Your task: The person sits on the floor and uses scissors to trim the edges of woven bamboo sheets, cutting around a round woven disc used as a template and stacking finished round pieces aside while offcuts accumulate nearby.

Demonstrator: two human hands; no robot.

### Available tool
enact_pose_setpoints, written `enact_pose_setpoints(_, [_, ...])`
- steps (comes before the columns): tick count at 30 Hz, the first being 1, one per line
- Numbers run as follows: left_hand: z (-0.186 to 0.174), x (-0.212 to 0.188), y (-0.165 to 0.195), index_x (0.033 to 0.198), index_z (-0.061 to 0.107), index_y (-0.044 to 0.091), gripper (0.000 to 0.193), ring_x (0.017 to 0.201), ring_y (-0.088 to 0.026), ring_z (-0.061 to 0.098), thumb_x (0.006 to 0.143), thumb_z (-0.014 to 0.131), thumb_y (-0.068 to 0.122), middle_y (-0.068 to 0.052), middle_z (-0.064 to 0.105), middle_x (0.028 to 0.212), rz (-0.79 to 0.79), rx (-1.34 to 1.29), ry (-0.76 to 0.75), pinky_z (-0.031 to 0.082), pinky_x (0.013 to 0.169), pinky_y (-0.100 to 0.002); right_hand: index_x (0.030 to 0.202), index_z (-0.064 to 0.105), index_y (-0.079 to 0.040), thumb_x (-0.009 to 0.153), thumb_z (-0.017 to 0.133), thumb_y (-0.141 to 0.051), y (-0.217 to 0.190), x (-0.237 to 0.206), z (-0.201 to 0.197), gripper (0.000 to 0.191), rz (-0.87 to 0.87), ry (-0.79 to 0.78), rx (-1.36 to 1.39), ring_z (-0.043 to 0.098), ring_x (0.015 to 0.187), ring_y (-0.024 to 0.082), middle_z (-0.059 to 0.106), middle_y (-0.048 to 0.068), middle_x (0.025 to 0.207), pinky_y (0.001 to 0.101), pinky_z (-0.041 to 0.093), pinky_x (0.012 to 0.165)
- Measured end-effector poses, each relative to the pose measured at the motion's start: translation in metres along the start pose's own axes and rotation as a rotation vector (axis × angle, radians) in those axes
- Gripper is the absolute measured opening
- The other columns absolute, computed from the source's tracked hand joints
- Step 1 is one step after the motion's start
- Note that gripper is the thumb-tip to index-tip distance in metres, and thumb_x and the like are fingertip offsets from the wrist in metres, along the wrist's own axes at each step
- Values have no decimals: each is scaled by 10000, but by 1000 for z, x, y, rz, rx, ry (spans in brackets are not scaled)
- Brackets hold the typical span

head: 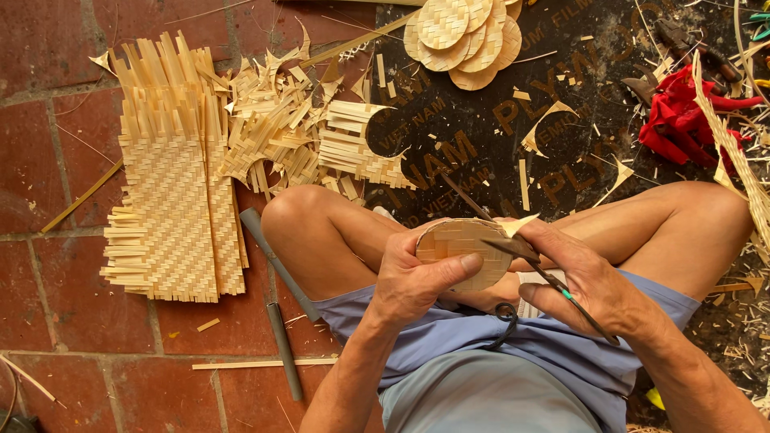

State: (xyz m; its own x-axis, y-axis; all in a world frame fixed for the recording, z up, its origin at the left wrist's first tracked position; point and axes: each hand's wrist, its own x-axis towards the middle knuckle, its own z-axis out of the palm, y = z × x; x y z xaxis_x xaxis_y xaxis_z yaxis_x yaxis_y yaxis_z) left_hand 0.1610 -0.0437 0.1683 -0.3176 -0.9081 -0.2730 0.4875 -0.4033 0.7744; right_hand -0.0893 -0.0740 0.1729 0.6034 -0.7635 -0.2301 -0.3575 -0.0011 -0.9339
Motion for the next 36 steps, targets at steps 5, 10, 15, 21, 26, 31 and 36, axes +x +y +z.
enact_pose_setpoints(5, [-4, -4, 2, 1222, 675, -52, 247, 1000, -98, 638, 1009, 756, 43, -49, 711, 1064, 3, 5, -27, 545, 899, -255, 1354, 538, -23, 758, 692, -53, -4, 1, -3, 616, -43, 4, -135, 648, 1075, 246, 679, 110, 1149, 375, 512, 933])
enact_pose_setpoints(10, [-7, -6, 7, 1137, 682, -11, 228, 926, -61, 623, 940, 756, 76, 5, 686, 1008, -28, 57, -44, 525, 826, -222, 1380, 523, 3, 732, 682, -53, -9, 8, -8, 669, -210, -17, -171, 656, 1049, 287, 666, 139, 1165, 374, 510, 917])
enact_pose_setpoints(15, [-8, -10, 12, 1038, 687, -8, 145, 828, -41, 535, 958, 782, 67, 37, 612, 904, -9, 166, -100, 450, 711, -218, 1345, 558, -19, 743, 677, -54, -19, 7, -10, 615, -160, -57, -179, 671, 920, 277, 683, 120, 1033, 379, 534, 835])
enact_pose_setpoints(21, [-9, -16, 16, 1017, 705, -9, 161, 826, -52, 540, 948, 808, 94, 23, 592, 891, 81, 370, -130, 453, 719, -229, 1341, 547, -11, 727, 739, -80, -31, 8, -14, 647, -275, -33, -264, 673, 917, 299, 684, 138, 1039, 407, 530, 803])
enact_pose_setpoints(26, [-14, -20, 20, 1105, 736, -23, 256, 861, -83, 649, 901, 827, 103, -37, 731, 944, 85, 461, -170, 549, 779, -246, 1333, 548, -10, 635, 771, -78, -41, 8, -25, 735, -281, -111, -300, 669, 884, 308, 666, 129, 975, 411, 524, 747])
enact_pose_setpoints(31, [-19, -21, 18, 1162, 739, -46, 280, 898, -95, 653, 928, 817, 85, -48, 745, 972, 8, 328, -223, 564, 830, -261, 1283, 590, -22, 626, 758, -41, -38, 9, -29, 678, -226, -203, -199, 683, 819, 272, 686, 89, 907, 386, 541, 702])
enact_pose_setpoints(36, [-27, -25, 17, 1232, 708, -70, 361, 992, -105, 658, 908, 805, 56, -58, 745, 1091, -167, 186, -198, 570, 903, -275, 1222, 646, -91, 700, 769, -76, -23, 7, -38, 537, -67, -312, -244, 652, 724, 201, 683, 30, 864, 344, 535, 623])
